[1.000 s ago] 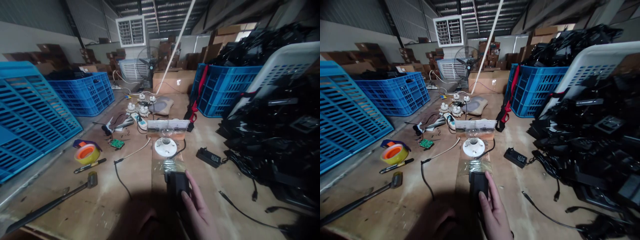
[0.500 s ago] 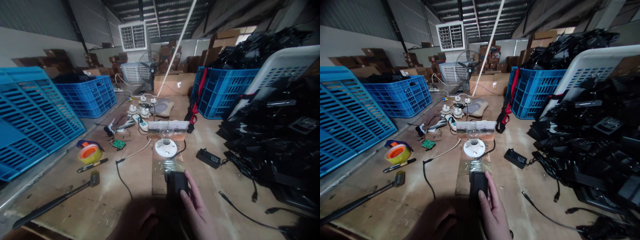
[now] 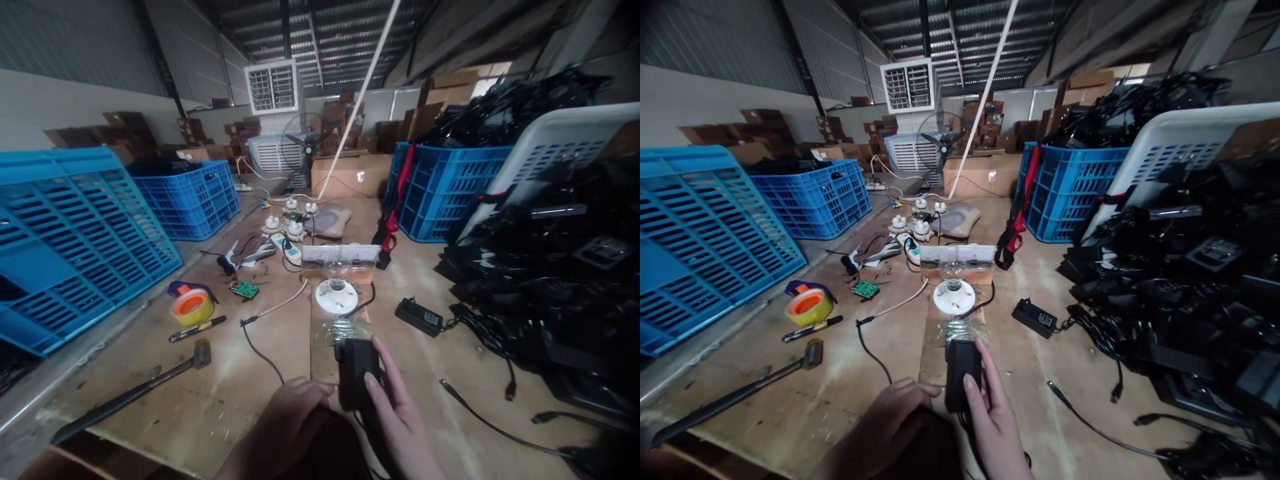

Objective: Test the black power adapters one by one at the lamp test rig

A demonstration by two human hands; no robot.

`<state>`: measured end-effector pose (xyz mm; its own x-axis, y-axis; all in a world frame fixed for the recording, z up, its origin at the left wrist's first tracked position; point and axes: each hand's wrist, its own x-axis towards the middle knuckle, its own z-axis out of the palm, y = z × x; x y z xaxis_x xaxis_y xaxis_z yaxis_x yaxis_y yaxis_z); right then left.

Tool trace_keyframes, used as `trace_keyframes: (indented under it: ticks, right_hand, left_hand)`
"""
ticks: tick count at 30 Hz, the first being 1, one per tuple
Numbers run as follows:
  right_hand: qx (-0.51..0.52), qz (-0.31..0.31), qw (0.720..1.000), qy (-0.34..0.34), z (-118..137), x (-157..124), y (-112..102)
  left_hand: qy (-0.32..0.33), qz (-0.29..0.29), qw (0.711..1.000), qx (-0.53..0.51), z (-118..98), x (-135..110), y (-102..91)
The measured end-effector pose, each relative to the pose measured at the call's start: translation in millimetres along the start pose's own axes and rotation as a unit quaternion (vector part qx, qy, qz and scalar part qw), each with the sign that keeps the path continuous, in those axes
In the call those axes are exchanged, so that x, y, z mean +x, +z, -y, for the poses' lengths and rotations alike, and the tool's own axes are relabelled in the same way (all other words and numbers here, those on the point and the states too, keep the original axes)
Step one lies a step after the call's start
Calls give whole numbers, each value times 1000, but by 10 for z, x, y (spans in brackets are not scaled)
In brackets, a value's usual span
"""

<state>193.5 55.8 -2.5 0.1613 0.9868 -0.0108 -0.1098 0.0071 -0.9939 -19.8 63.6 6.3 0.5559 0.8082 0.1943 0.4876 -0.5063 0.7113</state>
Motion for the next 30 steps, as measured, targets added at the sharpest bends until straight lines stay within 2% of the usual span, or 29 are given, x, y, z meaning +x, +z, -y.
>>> trace_keyframes:
  ticks: [3,6,14,18,23,27,30]
  right_hand:
    - [0,9,1000,-20,-7,11,6]
    - [6,31,999,-13,26,10,7]
    - [17,20,1000,-3,73,26,37]
    - [20,21,999,-20,78,32,44]
    - [24,1,999,-28,31,36,68]
    - [28,-3,999,-34,-7,49,100]
    - [79,-3,997,10,77,11,70]
  left_hand:
    - [12,1,1000,-3,31,30,0]
    - [19,7,1000,-5,78,70,-3]
    - [3,18,1000,5,86,165,-31]
    - [1,15,1000,12,55,183,-46]
    - [-1,-19,999,40,-31,31,-55]
    - [-2,-33,996,79,-11,-148,-14]
    - [0,-40,995,95,19,-195,11]
